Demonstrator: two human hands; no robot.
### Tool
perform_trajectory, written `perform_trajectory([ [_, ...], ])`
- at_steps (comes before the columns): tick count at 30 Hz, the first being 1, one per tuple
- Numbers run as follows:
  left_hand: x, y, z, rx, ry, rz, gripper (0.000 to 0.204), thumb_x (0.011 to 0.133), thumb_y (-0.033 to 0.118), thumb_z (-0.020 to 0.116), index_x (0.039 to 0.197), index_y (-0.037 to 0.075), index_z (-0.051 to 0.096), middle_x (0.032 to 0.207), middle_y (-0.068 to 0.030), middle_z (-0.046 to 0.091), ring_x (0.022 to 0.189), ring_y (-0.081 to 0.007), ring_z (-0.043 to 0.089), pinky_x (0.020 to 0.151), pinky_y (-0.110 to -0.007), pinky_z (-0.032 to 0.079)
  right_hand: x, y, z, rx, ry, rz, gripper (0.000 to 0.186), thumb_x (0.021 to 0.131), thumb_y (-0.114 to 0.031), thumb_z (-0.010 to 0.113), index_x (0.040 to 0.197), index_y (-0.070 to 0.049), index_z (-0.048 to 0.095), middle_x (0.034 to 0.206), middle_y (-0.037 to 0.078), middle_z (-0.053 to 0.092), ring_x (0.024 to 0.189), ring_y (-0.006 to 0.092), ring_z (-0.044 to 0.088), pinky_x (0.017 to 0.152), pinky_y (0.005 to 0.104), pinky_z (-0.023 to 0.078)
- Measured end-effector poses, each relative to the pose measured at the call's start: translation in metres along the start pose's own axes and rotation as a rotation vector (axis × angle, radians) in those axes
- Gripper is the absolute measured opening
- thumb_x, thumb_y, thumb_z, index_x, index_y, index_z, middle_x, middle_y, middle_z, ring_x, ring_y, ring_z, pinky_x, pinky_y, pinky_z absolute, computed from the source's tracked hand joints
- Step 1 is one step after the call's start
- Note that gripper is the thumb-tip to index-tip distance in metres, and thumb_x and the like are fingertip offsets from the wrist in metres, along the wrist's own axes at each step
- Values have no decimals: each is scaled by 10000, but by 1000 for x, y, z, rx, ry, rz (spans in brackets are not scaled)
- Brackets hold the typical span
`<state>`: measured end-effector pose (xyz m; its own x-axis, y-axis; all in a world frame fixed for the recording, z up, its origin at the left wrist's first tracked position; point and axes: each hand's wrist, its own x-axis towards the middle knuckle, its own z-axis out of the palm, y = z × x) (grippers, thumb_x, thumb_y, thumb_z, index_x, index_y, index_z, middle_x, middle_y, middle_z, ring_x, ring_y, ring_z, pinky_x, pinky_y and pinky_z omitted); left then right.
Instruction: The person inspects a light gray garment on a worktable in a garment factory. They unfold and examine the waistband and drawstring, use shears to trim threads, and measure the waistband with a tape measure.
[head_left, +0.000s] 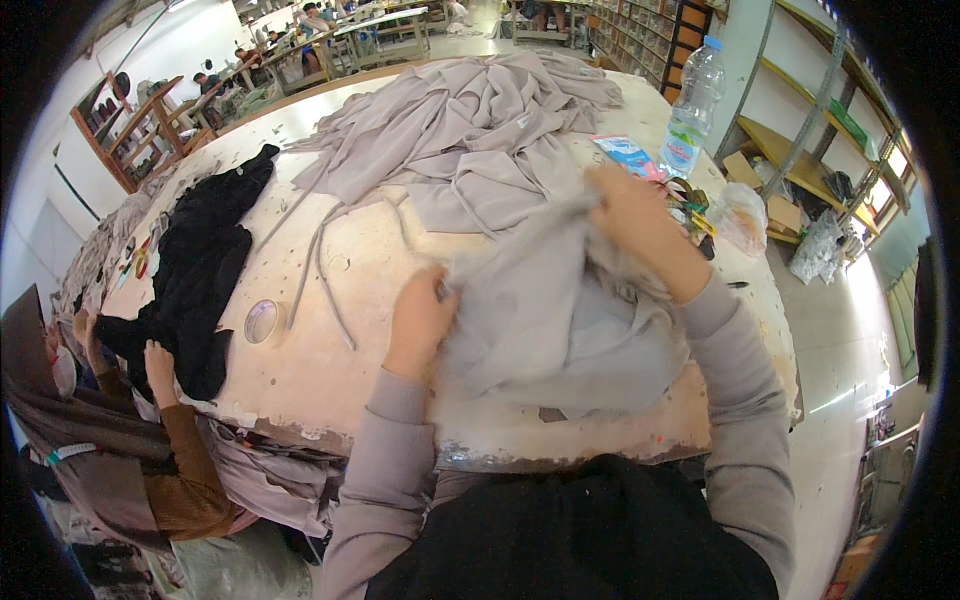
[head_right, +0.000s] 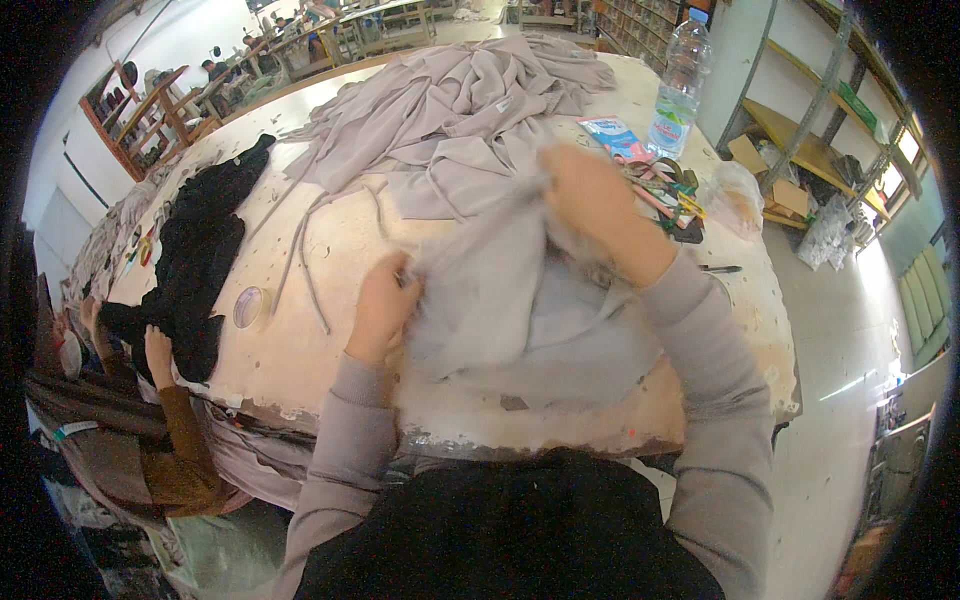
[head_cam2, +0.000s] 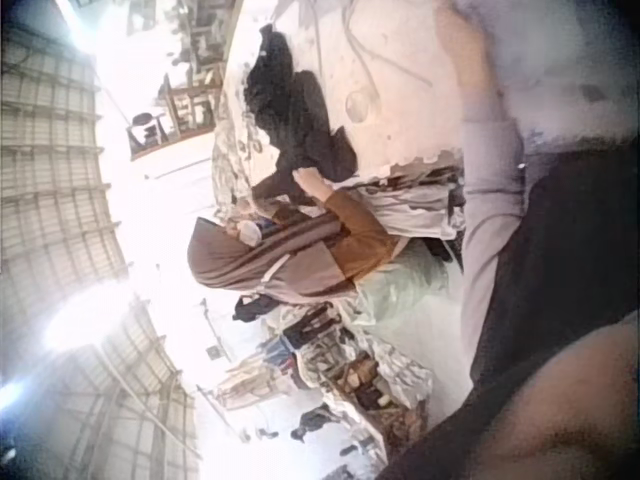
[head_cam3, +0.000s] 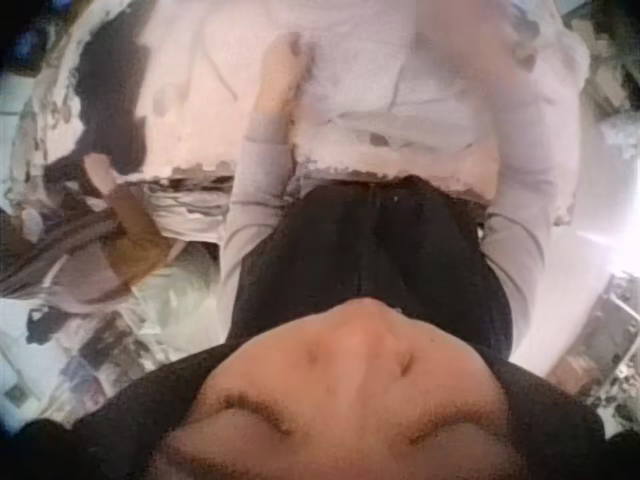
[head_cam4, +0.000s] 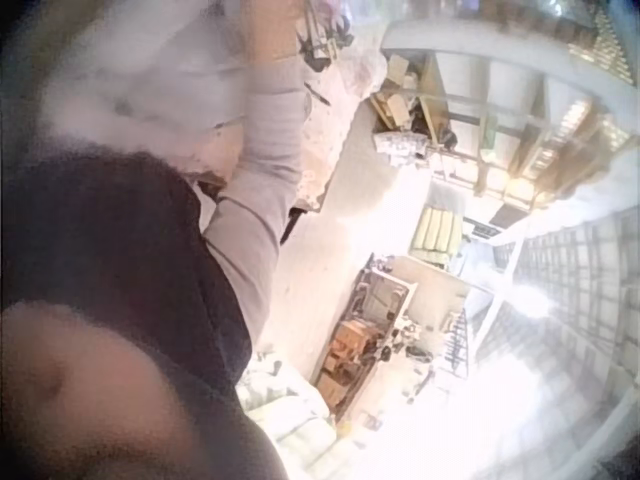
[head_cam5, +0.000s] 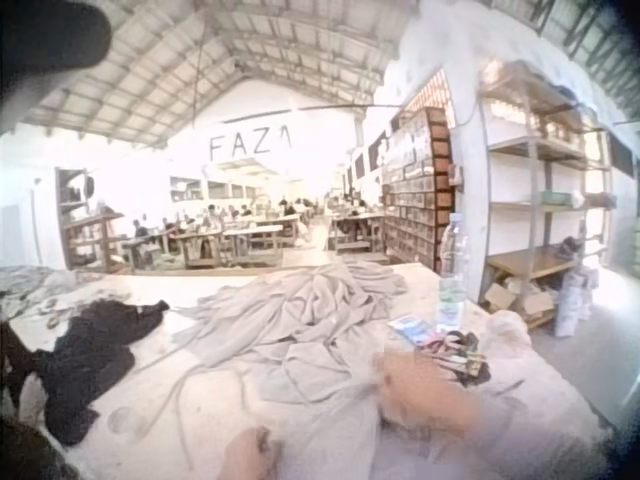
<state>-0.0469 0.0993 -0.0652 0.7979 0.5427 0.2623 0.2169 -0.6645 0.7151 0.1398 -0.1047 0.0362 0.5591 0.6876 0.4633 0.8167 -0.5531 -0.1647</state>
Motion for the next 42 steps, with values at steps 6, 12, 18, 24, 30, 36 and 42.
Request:
perform_trajectory([
  [6,5,-20,-30,66,388,190,198,723,64,602,912,5,612,874,-174,580,790,-343,562,699,-375,445,-70,-28,-95,32,-172,-66,417,687,-312,658,999,-44,589,889,151,606,766,312,586,688,374,464],
  [12,-5,-43,-54,348,264,-78,175,748,104,552,894,41,625,925,-156,593,832,-322,575,738,-377,460,-148,-21,-80,275,-739,30,439,726,-348,687,1031,-41,620,840,107,623,673,232,594,627,327,470],
  [18,-9,4,-39,-141,236,112,287,722,184,619,983,66,606,984,-116,605,918,-284,575,757,-372,451,-118,11,-52,353,-246,127,317,739,-142,644,1042,-52,614,856,73,615,756,175,595,664,274,481],
  [24,-30,67,4,351,-261,600,306,674,106,626,977,86,597,999,-92,608,918,-284,565,835,-370,390,-71,-6,37,-13,-163,-322,309,665,19,530,953,-63,604,923,102,604,935,265,577,865,360,436],
  [30,0,48,-78,222,428,814,255,593,-57,574,808,77,605,1013,-59,611,920,-272,562,890,-395,373,-77,60,-38,288,479,25,288,637,55,484,868,-53,616,870,122,563,847,286,553,797,346,432],
  [36,-66,9,-81,405,-38,508,274,580,29,620,845,97,628,1164,-96,547,1062,-302,482,946,-411,329,-174,74,-48,259,-300,42,212,643,-33,612,855,-46,603,880,111,560,903,261,540,820,332,423],
  [42,-103,21,-73,385,-85,408,341,600,208,682,917,98,621,1134,-93,547,1076,-301,476,952,-438,292,-128,39,-43,408,-66,96,151,701,-65,639,839,-23,596,804,78,591,828,214,585,766,311,459],
])
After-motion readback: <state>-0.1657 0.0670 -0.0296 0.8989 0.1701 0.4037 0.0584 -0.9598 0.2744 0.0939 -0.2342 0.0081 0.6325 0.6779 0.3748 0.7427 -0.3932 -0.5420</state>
